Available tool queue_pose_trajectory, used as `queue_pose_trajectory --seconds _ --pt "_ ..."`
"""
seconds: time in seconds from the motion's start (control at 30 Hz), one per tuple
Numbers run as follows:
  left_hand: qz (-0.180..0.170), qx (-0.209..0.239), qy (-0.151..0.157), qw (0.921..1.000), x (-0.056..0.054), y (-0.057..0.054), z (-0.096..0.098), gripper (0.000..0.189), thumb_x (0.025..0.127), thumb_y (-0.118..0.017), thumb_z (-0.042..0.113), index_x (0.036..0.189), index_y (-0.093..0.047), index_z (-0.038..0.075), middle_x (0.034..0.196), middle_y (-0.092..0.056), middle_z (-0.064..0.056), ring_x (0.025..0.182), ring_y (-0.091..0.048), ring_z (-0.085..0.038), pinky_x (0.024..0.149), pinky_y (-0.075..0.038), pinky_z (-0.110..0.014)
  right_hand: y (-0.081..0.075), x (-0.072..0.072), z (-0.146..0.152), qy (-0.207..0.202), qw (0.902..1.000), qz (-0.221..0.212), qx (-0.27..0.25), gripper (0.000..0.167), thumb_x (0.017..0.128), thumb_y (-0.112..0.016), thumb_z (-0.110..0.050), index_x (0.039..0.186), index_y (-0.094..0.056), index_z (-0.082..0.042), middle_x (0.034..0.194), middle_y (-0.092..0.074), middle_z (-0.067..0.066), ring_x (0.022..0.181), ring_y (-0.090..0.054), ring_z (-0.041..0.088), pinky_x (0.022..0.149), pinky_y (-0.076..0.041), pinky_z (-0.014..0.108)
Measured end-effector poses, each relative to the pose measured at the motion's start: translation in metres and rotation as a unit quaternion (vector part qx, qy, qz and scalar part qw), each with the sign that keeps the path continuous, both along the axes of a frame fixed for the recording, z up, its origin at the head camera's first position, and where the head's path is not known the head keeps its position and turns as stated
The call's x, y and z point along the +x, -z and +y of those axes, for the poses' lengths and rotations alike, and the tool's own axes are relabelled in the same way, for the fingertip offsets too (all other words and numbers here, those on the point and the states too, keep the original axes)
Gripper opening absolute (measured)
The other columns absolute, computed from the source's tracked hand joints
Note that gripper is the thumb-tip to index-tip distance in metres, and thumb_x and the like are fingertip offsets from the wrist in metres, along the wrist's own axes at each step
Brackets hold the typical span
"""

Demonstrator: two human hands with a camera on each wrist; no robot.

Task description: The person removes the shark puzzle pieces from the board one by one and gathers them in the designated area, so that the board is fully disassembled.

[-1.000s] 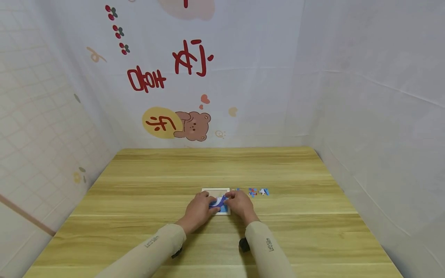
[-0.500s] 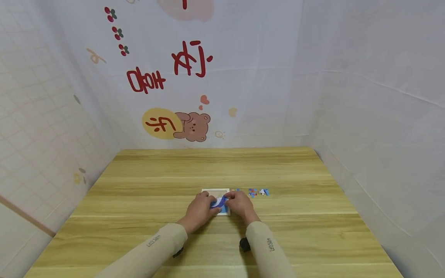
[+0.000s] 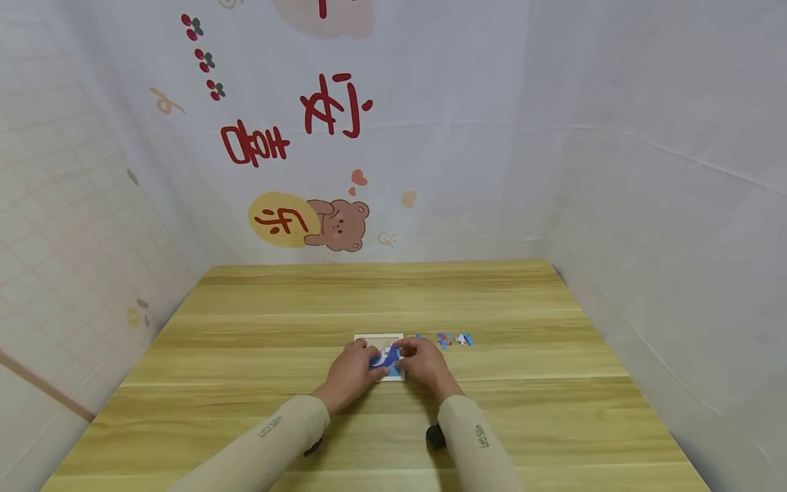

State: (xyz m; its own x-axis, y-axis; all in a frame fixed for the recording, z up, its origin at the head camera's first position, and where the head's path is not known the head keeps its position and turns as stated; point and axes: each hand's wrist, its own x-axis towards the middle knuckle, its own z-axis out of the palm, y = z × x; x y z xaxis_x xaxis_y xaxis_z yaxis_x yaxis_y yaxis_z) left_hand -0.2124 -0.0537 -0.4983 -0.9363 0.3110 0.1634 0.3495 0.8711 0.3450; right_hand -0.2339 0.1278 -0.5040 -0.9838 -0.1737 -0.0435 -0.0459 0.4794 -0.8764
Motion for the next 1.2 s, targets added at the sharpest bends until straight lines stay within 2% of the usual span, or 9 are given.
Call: queue_pose_trajectory --seconds 0.1,0.37,0.57,0.87,1.0,1.2 --pt "0.002 -0.001 -0.001 1.0 -0.0005 0.0008 -0.0006 0.034 0.086 -0.078 0.037 0.102 -0.073 0.008 0.091 -0.056 -0.006 0.094 -0.056 -0.028 0.08 -0.048 -0.041 0.0001 0.0012 -0.001 -0.002 1.0 0.007 -0.005 0.03 0.081 -0.075 0.005 0.11 -0.072 -0.002 0.097 -0.068 0.006 0.094 -0.064 0.023 0.085 -0.051 0.039" --pt "0.003 0.003 0.004 1.0 0.0005 0.003 -0.001 0.034 0.086 -0.078 0.037 0.102 -0.073 0.008 0.09 -0.055 -0.005 0.092 -0.055 -0.026 0.078 -0.048 -0.04 -0.0006 0.0029 -0.0041 0.019 0.9994 0.017 0.025 0.028 0.079 -0.076 0.002 0.106 -0.073 -0.004 0.089 -0.065 0.004 0.08 -0.058 0.016 0.075 -0.048 0.033" --pt "0.003 0.001 0.004 1.0 -0.0001 0.0038 -0.0014 0.033 0.086 -0.077 0.038 0.101 -0.072 0.008 0.09 -0.055 -0.005 0.092 -0.055 -0.026 0.079 -0.048 -0.04 -0.0004 0.0037 -0.0059 0.029 0.9989 0.019 0.032 0.027 0.079 -0.076 0.001 0.105 -0.073 -0.006 0.087 -0.064 0.002 0.079 -0.056 0.015 0.075 -0.047 0.032" --pt "0.009 0.007 0.007 0.9999 0.0037 0.0051 -0.0015 0.033 0.086 -0.078 0.038 0.098 -0.072 0.008 0.091 -0.055 -0.006 0.091 -0.056 -0.027 0.079 -0.048 -0.041 0.0044 0.0044 -0.0034 0.034 0.9994 0.004 -0.006 0.025 0.081 -0.075 0.004 0.105 -0.072 -0.003 0.086 -0.065 0.002 0.084 -0.059 0.017 0.077 -0.047 0.031" --pt "0.024 0.007 0.009 0.9997 0.0018 0.0064 -0.0022 0.034 0.086 -0.077 0.038 0.099 -0.072 0.008 0.089 -0.055 -0.006 0.09 -0.055 -0.026 0.077 -0.048 -0.04 0.0011 0.0041 -0.0023 0.034 0.9991 0.003 -0.023 0.025 0.082 -0.075 0.004 0.106 -0.072 -0.003 0.086 -0.064 0.003 0.083 -0.059 0.018 0.075 -0.047 0.03" --pt "0.018 0.01 0.009 0.9997 0.0017 0.003 -0.0023 0.034 0.086 -0.077 0.038 0.1 -0.073 0.007 0.089 -0.055 -0.006 0.089 -0.055 -0.026 0.077 -0.048 -0.04 -0.003 0.0035 0.0002 0.028 0.9986 0.0 -0.045 0.027 0.082 -0.075 0.005 0.108 -0.071 0.0 0.088 -0.064 0.006 0.082 -0.059 0.019 0.07 -0.046 0.028"
